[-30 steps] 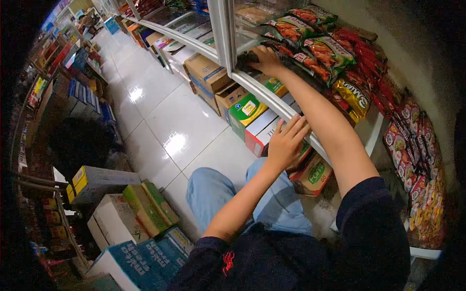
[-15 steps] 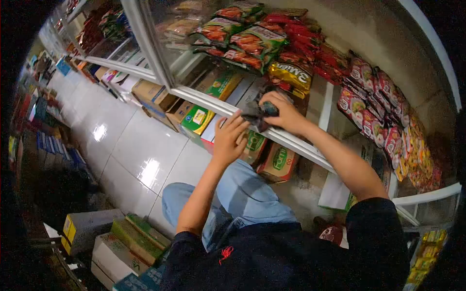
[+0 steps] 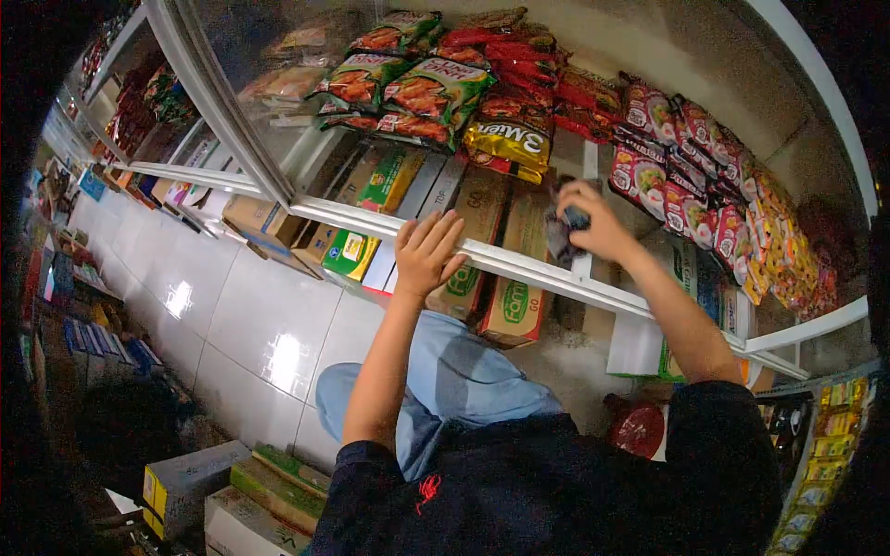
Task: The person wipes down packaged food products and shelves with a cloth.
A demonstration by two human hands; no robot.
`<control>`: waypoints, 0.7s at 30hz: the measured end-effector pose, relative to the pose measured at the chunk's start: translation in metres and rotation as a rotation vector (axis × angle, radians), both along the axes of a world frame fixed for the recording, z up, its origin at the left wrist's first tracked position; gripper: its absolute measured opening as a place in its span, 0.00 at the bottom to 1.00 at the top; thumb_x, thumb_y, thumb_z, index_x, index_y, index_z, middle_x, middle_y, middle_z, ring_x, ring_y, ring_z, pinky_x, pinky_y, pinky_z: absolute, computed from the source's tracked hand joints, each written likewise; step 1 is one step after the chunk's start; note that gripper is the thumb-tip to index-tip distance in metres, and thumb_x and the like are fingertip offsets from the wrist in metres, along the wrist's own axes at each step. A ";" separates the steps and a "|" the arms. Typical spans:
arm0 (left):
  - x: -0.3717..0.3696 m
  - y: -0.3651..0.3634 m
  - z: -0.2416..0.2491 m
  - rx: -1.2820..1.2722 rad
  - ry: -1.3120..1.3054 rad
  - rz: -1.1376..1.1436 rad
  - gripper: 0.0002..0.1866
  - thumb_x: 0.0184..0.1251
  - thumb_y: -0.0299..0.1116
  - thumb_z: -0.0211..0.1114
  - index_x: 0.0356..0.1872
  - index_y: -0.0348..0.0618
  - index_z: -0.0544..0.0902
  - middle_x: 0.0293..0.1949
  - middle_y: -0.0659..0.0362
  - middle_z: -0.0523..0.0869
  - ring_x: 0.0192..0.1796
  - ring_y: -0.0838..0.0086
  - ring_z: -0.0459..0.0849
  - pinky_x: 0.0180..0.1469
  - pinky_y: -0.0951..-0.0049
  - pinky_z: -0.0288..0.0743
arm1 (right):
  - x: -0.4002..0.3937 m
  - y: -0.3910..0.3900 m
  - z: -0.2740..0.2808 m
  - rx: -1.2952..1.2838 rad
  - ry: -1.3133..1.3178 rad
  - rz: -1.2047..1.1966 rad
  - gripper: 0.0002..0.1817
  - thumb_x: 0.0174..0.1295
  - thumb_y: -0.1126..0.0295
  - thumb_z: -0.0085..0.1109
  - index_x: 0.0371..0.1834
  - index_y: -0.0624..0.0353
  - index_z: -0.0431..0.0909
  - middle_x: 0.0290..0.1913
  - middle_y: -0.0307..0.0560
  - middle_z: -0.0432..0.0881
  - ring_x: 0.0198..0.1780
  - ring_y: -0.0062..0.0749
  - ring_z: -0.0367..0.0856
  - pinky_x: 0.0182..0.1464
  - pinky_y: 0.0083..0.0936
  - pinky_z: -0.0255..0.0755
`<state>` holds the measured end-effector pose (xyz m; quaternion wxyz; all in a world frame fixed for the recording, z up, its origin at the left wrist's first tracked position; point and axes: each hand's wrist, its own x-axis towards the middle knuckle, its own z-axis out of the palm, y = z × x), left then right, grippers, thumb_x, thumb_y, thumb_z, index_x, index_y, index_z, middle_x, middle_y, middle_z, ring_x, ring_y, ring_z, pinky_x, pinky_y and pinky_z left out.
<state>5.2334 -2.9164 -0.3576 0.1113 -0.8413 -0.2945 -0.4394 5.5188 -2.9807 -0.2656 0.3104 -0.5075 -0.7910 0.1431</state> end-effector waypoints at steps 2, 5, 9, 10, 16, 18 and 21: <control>-0.001 0.002 -0.001 0.051 0.014 0.014 0.22 0.58 0.52 0.50 0.50 0.53 0.75 0.53 0.64 0.75 0.55 0.73 0.72 0.59 0.65 0.54 | 0.010 0.026 -0.001 0.029 -0.080 -0.034 0.20 0.33 0.75 0.56 0.35 0.57 0.71 0.45 0.48 0.68 0.51 0.42 0.67 0.55 0.29 0.61; -0.002 0.004 -0.001 0.057 0.041 0.007 0.23 0.58 0.53 0.49 0.51 0.53 0.75 0.53 0.65 0.75 0.54 0.73 0.72 0.58 0.66 0.55 | 0.006 0.041 0.016 0.224 -0.419 -0.225 0.24 0.36 0.71 0.59 0.44 0.53 0.72 0.49 0.50 0.67 0.54 0.45 0.65 0.55 0.33 0.63; -0.001 0.002 -0.004 0.065 0.003 0.017 0.24 0.57 0.53 0.50 0.50 0.53 0.75 0.53 0.65 0.75 0.54 0.73 0.72 0.57 0.67 0.56 | 0.008 0.051 0.033 -0.077 -0.617 -0.474 0.32 0.41 0.67 0.62 0.55 0.51 0.66 0.52 0.56 0.67 0.54 0.52 0.66 0.52 0.38 0.65; 0.000 0.003 -0.003 0.052 -0.015 0.010 0.24 0.57 0.53 0.50 0.50 0.53 0.75 0.53 0.65 0.75 0.54 0.73 0.72 0.57 0.67 0.56 | 0.015 0.063 0.026 -0.158 -0.538 -0.536 0.33 0.43 0.68 0.62 0.57 0.50 0.64 0.53 0.57 0.67 0.54 0.51 0.66 0.52 0.39 0.66; 0.002 -0.002 0.002 0.031 -0.043 -0.011 0.22 0.59 0.49 0.49 0.49 0.51 0.76 0.51 0.63 0.77 0.54 0.71 0.72 0.57 0.66 0.55 | 0.031 0.111 0.010 -0.051 -0.496 -0.613 0.31 0.45 0.69 0.60 0.57 0.56 0.63 0.48 0.62 0.71 0.49 0.54 0.71 0.49 0.39 0.67; 0.003 -0.002 0.001 0.003 -0.075 -0.010 0.21 0.58 0.48 0.50 0.49 0.50 0.76 0.51 0.63 0.77 0.54 0.71 0.72 0.58 0.66 0.55 | 0.033 0.102 0.001 0.007 -0.476 -0.612 0.30 0.45 0.65 0.60 0.55 0.57 0.65 0.46 0.62 0.71 0.48 0.56 0.70 0.49 0.44 0.67; 0.004 -0.012 0.009 -0.129 -0.082 -0.027 0.20 0.56 0.43 0.53 0.50 0.49 0.75 0.52 0.62 0.75 0.56 0.70 0.70 0.60 0.64 0.52 | 0.000 0.048 0.005 0.012 -0.439 -0.556 0.28 0.44 0.63 0.58 0.52 0.59 0.68 0.47 0.61 0.70 0.49 0.53 0.69 0.53 0.41 0.64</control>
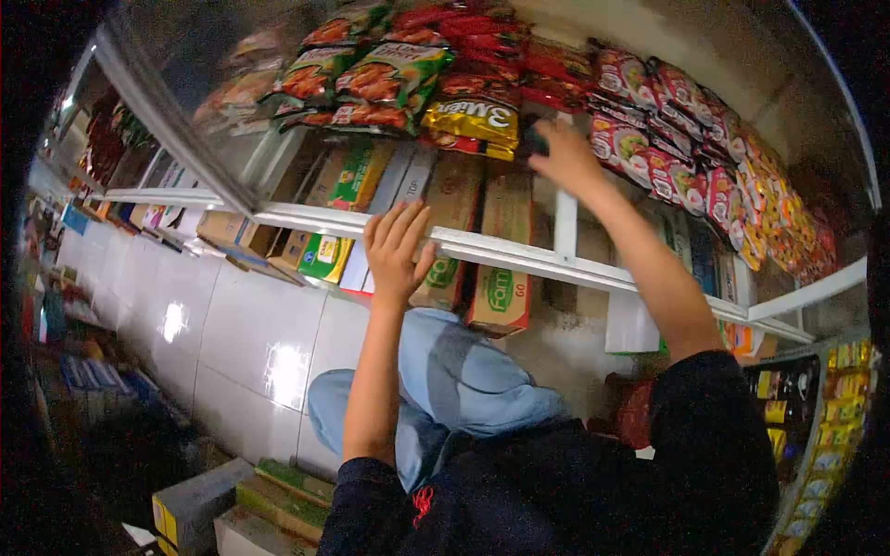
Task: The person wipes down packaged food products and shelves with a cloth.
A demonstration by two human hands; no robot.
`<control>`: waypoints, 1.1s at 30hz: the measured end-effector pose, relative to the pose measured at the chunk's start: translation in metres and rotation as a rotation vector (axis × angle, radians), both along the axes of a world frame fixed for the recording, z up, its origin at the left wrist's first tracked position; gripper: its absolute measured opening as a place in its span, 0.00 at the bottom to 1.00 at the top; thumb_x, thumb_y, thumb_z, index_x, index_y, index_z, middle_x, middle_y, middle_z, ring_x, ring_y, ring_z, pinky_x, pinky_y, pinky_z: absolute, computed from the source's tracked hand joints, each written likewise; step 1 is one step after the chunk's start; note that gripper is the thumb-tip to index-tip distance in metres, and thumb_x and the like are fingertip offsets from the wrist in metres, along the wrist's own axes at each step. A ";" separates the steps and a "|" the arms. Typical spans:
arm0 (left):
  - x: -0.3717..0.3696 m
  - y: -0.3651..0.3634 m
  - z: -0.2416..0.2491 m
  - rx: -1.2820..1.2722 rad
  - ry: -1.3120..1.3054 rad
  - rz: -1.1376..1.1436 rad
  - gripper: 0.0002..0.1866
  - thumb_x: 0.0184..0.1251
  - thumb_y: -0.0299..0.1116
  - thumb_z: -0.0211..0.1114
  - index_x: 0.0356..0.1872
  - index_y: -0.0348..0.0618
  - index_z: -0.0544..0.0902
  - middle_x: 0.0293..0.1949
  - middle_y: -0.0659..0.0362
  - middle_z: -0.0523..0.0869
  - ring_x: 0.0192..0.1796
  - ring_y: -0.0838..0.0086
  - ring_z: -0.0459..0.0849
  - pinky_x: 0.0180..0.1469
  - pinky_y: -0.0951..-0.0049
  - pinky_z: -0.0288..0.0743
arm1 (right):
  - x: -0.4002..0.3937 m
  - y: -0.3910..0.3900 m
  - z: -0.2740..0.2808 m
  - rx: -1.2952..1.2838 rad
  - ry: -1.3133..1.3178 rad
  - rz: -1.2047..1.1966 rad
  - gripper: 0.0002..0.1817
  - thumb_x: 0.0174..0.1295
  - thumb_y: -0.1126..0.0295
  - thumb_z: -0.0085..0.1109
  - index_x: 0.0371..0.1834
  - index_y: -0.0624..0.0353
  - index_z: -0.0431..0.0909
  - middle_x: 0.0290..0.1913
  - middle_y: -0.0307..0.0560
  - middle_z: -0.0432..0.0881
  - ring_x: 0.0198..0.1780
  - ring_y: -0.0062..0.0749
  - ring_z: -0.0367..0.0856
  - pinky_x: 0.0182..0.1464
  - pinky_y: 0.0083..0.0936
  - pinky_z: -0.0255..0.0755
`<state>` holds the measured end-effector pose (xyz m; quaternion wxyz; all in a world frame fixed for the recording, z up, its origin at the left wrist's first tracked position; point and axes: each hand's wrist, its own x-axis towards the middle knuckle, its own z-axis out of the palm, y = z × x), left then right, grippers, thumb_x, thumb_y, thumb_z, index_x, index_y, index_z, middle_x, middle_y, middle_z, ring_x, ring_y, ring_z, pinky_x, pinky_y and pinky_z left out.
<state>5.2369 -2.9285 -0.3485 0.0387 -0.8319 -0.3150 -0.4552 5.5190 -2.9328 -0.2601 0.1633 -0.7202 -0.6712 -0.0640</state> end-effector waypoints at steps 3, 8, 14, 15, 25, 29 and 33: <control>-0.007 -0.007 0.012 -0.121 0.099 -0.020 0.21 0.56 0.39 0.54 0.52 0.47 0.73 0.55 0.60 0.73 0.59 0.67 0.67 0.62 0.62 0.49 | -0.020 -0.051 -0.015 0.070 0.031 0.086 0.26 0.43 0.63 0.57 0.50 0.58 0.69 0.52 0.61 0.67 0.53 0.54 0.66 0.55 0.40 0.63; -0.009 -0.013 0.028 -0.170 0.169 -0.044 0.20 0.59 0.38 0.53 0.54 0.47 0.72 0.57 0.60 0.71 0.61 0.65 0.65 0.63 0.61 0.48 | -0.015 -0.139 0.000 0.033 0.124 -0.002 0.26 0.39 0.65 0.61 0.46 0.55 0.71 0.51 0.54 0.69 0.51 0.50 0.69 0.53 0.36 0.64; -0.009 -0.012 0.025 -0.162 0.167 -0.074 0.21 0.58 0.36 0.55 0.53 0.46 0.72 0.56 0.59 0.71 0.61 0.65 0.65 0.63 0.60 0.49 | 0.118 -0.272 -0.008 0.196 0.002 -0.670 0.25 0.40 0.64 0.60 0.45 0.58 0.72 0.42 0.54 0.74 0.44 0.49 0.74 0.46 0.37 0.68; -0.009 -0.012 0.024 -0.158 0.157 -0.058 0.20 0.58 0.36 0.55 0.53 0.46 0.72 0.56 0.59 0.72 0.61 0.65 0.65 0.63 0.60 0.49 | 0.128 -0.286 -0.007 0.174 0.025 -0.825 0.25 0.40 0.64 0.60 0.45 0.59 0.72 0.41 0.54 0.74 0.43 0.49 0.74 0.44 0.38 0.69; -0.012 -0.011 0.022 -0.120 0.178 -0.064 0.21 0.58 0.35 0.54 0.55 0.48 0.71 0.57 0.60 0.71 0.62 0.66 0.64 0.65 0.62 0.47 | -0.003 -0.180 -0.010 0.220 -0.079 -0.512 0.24 0.42 0.59 0.62 0.44 0.57 0.73 0.40 0.53 0.74 0.43 0.48 0.74 0.43 0.36 0.69; -0.016 -0.013 0.028 -0.139 0.221 -0.093 0.22 0.59 0.37 0.53 0.56 0.48 0.70 0.58 0.60 0.69 0.62 0.65 0.63 0.65 0.61 0.47 | 0.058 -0.214 -0.018 0.275 -0.069 -0.530 0.25 0.41 0.57 0.63 0.45 0.52 0.73 0.39 0.48 0.75 0.40 0.47 0.76 0.42 0.36 0.71; -0.016 -0.014 0.029 -0.157 0.229 -0.097 0.22 0.60 0.39 0.53 0.56 0.47 0.69 0.58 0.59 0.69 0.62 0.64 0.63 0.65 0.61 0.47 | 0.166 -0.300 -0.015 0.232 -0.006 -0.931 0.25 0.42 0.57 0.62 0.46 0.55 0.73 0.45 0.57 0.76 0.46 0.49 0.75 0.45 0.38 0.69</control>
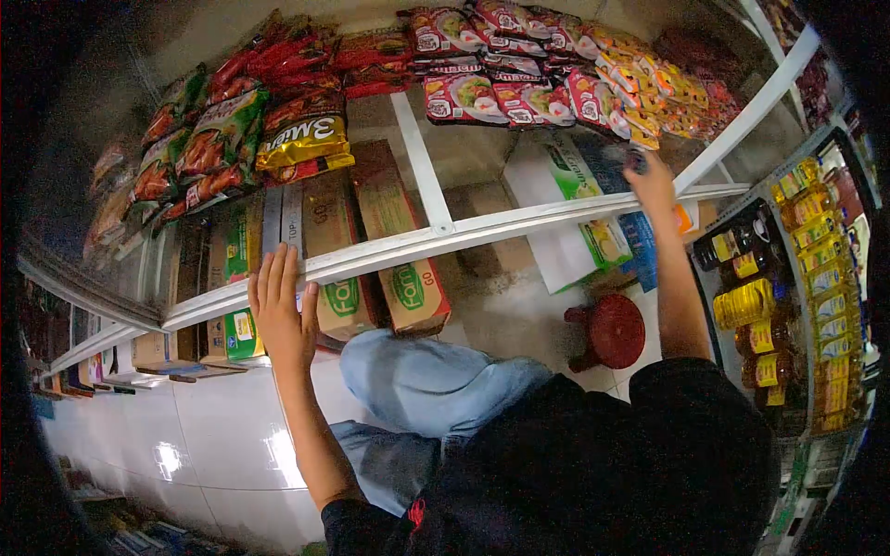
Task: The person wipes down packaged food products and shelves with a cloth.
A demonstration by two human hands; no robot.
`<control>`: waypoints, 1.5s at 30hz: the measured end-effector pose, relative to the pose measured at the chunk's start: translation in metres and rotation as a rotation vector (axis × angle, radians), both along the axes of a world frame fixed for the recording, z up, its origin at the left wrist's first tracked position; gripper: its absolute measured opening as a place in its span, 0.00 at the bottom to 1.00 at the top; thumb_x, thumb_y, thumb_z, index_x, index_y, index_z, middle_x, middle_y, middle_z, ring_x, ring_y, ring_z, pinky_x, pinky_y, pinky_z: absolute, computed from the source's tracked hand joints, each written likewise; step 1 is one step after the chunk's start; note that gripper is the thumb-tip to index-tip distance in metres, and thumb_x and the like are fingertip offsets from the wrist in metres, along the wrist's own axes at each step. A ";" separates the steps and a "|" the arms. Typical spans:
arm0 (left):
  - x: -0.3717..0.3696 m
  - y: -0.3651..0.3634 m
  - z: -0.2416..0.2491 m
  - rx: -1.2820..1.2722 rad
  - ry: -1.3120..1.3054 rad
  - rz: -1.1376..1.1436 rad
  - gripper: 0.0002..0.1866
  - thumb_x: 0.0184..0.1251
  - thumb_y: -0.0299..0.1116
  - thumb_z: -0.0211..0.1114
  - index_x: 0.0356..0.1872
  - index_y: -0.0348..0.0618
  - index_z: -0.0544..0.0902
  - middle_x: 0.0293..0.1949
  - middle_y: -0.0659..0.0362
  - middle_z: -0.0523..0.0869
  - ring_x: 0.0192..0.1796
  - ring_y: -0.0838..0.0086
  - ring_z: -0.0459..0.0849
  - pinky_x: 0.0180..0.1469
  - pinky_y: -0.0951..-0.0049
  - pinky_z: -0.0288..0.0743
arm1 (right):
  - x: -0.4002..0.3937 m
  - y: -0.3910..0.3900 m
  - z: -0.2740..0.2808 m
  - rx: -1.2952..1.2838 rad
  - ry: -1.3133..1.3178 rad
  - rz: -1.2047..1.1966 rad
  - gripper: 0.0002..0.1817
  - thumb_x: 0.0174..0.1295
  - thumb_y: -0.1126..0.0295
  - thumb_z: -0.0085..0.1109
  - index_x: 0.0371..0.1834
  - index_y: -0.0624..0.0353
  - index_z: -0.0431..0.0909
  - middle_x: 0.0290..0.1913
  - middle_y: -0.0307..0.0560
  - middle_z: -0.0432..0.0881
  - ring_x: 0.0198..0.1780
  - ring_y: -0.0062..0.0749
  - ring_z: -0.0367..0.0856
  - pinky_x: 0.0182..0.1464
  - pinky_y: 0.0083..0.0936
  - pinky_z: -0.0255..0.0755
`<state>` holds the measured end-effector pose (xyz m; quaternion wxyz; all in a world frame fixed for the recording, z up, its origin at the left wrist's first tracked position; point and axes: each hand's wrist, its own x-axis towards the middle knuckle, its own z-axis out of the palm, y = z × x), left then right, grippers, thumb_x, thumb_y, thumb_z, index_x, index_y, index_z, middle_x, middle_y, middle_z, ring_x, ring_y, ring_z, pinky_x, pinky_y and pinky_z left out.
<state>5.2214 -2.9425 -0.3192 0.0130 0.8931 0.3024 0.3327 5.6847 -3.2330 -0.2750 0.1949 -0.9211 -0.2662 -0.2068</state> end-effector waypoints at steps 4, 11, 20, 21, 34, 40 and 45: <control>0.003 -0.002 -0.002 0.004 -0.034 0.012 0.22 0.60 0.40 0.53 0.56 0.47 0.69 0.58 0.59 0.69 0.62 0.64 0.63 0.65 0.60 0.47 | -0.001 -0.002 0.004 -0.120 -0.058 -0.147 0.25 0.44 0.57 0.60 0.46 0.57 0.72 0.41 0.58 0.77 0.45 0.51 0.74 0.45 0.39 0.69; -0.001 0.001 0.001 0.017 0.047 0.007 0.24 0.60 0.42 0.54 0.57 0.46 0.68 0.59 0.58 0.68 0.63 0.63 0.62 0.64 0.60 0.48 | -0.061 0.001 0.011 -0.041 0.064 0.307 0.24 0.42 0.67 0.62 0.46 0.59 0.72 0.48 0.55 0.74 0.49 0.48 0.72 0.53 0.34 0.64; 0.003 0.000 -0.006 0.022 -0.013 0.067 0.25 0.57 0.39 0.57 0.57 0.44 0.68 0.59 0.57 0.68 0.62 0.63 0.62 0.65 0.60 0.47 | -0.087 0.017 -0.038 0.173 -0.253 0.362 0.21 0.39 0.70 0.63 0.41 0.60 0.73 0.45 0.57 0.73 0.49 0.48 0.71 0.52 0.33 0.64; 0.002 0.002 -0.006 0.042 -0.018 0.046 0.25 0.57 0.41 0.56 0.56 0.44 0.68 0.58 0.58 0.69 0.62 0.63 0.63 0.64 0.59 0.48 | -0.116 0.025 -0.047 0.157 -0.234 0.486 0.22 0.39 0.71 0.64 0.42 0.60 0.74 0.46 0.56 0.73 0.50 0.49 0.70 0.54 0.36 0.62; 0.003 -0.055 -0.137 -0.497 -0.469 0.206 0.38 0.44 0.26 0.65 0.60 0.36 0.58 0.59 0.44 0.62 0.60 0.51 0.62 0.61 0.61 0.57 | -0.283 0.202 -0.121 -0.154 0.256 1.399 0.31 0.33 0.70 0.68 0.49 0.49 0.72 0.50 0.51 0.68 0.53 0.49 0.66 0.55 0.35 0.63; -0.004 -0.054 -0.148 -0.673 -0.578 0.241 0.36 0.43 0.25 0.64 0.58 0.37 0.60 0.56 0.46 0.65 0.60 0.52 0.62 0.60 0.64 0.58 | -0.274 0.279 -0.146 -0.255 0.424 1.441 0.32 0.40 0.70 0.64 0.55 0.54 0.67 0.54 0.52 0.68 0.57 0.44 0.65 0.59 0.32 0.59; 0.015 -0.107 -0.057 -0.780 -0.790 0.022 0.18 0.49 0.31 0.63 0.43 0.39 0.72 0.40 0.52 0.75 0.45 0.59 0.73 0.49 0.66 0.64 | -0.206 0.384 -0.176 -0.260 0.174 1.169 0.34 0.41 0.57 0.65 0.54 0.58 0.68 0.54 0.60 0.67 0.55 0.52 0.65 0.57 0.40 0.59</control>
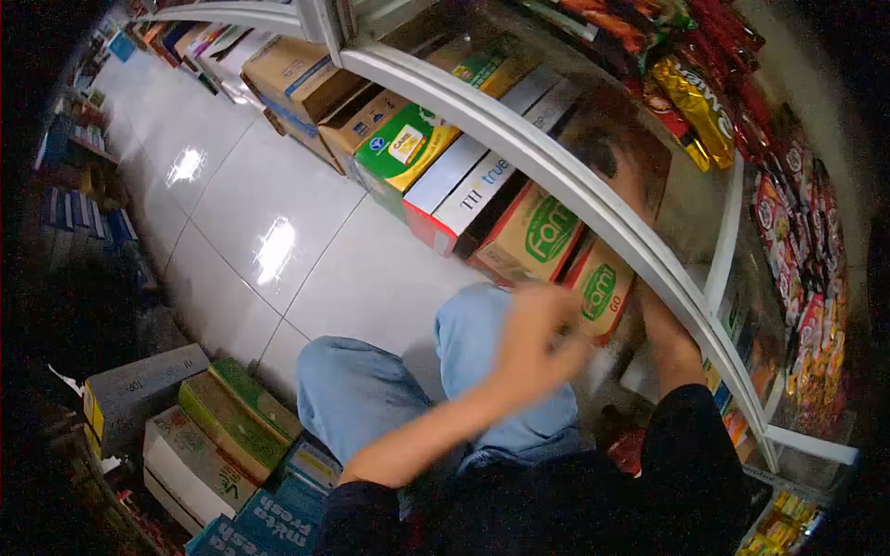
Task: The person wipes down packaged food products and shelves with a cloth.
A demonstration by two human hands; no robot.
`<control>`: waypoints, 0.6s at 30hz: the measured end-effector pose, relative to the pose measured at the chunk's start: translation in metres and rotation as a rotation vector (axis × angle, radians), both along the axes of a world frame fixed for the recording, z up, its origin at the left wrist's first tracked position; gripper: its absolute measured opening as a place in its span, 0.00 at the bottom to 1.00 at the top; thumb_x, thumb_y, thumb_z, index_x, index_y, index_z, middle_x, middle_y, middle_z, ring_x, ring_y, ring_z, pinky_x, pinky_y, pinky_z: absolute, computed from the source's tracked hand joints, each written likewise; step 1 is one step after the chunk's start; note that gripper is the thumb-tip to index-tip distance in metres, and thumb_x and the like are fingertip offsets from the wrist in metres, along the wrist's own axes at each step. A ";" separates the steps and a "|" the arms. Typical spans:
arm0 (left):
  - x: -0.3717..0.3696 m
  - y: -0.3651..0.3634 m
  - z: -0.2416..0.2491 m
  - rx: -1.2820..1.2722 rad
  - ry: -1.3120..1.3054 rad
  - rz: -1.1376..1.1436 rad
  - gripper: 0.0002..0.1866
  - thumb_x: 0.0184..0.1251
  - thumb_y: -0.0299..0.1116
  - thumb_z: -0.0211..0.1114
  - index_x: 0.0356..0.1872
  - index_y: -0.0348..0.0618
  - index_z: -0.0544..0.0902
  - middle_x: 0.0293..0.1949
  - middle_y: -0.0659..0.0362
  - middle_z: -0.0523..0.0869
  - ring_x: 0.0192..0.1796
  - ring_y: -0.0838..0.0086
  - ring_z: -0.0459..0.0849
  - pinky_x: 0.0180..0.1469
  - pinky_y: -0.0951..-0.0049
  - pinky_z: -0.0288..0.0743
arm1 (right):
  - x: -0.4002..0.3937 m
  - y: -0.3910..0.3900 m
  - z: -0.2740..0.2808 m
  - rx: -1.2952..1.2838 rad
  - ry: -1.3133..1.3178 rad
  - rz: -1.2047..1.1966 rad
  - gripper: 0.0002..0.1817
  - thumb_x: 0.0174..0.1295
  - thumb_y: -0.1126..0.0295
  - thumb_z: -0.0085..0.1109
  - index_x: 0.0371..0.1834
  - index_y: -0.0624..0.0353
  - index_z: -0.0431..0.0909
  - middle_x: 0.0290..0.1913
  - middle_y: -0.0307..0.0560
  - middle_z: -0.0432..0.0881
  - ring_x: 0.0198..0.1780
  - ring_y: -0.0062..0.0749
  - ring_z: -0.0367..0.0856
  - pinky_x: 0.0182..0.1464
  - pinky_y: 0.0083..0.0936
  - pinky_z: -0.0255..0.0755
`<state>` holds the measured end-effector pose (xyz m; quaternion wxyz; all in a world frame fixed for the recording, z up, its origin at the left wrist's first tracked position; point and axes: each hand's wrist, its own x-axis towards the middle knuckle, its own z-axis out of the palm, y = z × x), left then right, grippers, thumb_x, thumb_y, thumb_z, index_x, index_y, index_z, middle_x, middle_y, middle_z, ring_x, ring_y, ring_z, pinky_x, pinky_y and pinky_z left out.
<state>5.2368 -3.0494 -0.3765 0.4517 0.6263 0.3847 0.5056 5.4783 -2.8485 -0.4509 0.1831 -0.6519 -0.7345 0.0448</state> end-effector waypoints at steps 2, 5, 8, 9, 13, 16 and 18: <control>0.019 -0.024 0.049 0.072 -0.392 -0.540 0.16 0.49 0.33 0.65 0.39 0.40 0.74 0.37 0.53 0.76 0.43 0.59 0.74 0.47 0.64 0.65 | 0.002 0.000 -0.013 0.098 0.164 -0.004 0.33 0.41 0.55 0.64 0.53 0.56 0.69 0.52 0.61 0.68 0.53 0.53 0.66 0.56 0.40 0.61; 0.044 -0.052 0.096 0.172 -0.551 -0.821 0.11 0.54 0.36 0.58 0.33 0.39 0.74 0.34 0.50 0.74 0.40 0.56 0.73 0.42 0.61 0.67 | -0.062 -0.053 0.025 0.030 0.038 0.245 0.29 0.42 0.58 0.65 0.50 0.53 0.72 0.51 0.56 0.69 0.54 0.47 0.65 0.57 0.37 0.59; 0.061 -0.076 0.099 0.196 -0.611 -0.971 0.10 0.54 0.36 0.58 0.32 0.39 0.74 0.33 0.50 0.75 0.38 0.56 0.74 0.39 0.61 0.68 | -0.105 -0.097 0.050 -0.298 0.148 0.650 0.22 0.41 0.64 0.68 0.44 0.45 0.77 0.54 0.47 0.67 0.60 0.39 0.60 0.59 0.33 0.57; 0.063 -0.086 0.094 0.199 -0.624 -1.017 0.10 0.54 0.36 0.58 0.32 0.40 0.74 0.32 0.50 0.75 0.37 0.56 0.74 0.38 0.61 0.68 | -0.104 -0.097 0.043 -0.251 0.227 0.661 0.19 0.40 0.63 0.68 0.41 0.45 0.79 0.53 0.46 0.68 0.59 0.39 0.62 0.58 0.33 0.58; 0.051 -0.085 0.067 0.226 -0.573 -1.089 0.10 0.54 0.35 0.57 0.32 0.40 0.75 0.30 0.49 0.76 0.35 0.56 0.76 0.35 0.60 0.69 | -0.061 -0.031 0.009 -0.302 0.380 0.413 0.21 0.45 0.63 0.65 0.45 0.50 0.76 0.53 0.49 0.69 0.57 0.39 0.66 0.57 0.33 0.61; 0.025 -0.032 0.040 0.232 -0.254 -0.879 0.09 0.55 0.35 0.56 0.31 0.40 0.75 0.28 0.49 0.76 0.33 0.56 0.76 0.33 0.60 0.70 | -0.010 0.043 -0.010 -0.103 0.326 0.115 0.22 0.49 0.58 0.61 0.47 0.55 0.75 0.52 0.54 0.72 0.54 0.41 0.69 0.56 0.34 0.62; 0.007 0.007 0.018 0.024 0.325 -0.450 0.10 0.54 0.33 0.55 0.37 0.43 0.75 0.33 0.54 0.78 0.37 0.57 0.77 0.36 0.62 0.73 | -0.003 0.049 0.000 -0.086 0.341 0.076 0.22 0.47 0.58 0.62 0.46 0.55 0.75 0.52 0.55 0.72 0.54 0.43 0.70 0.56 0.34 0.62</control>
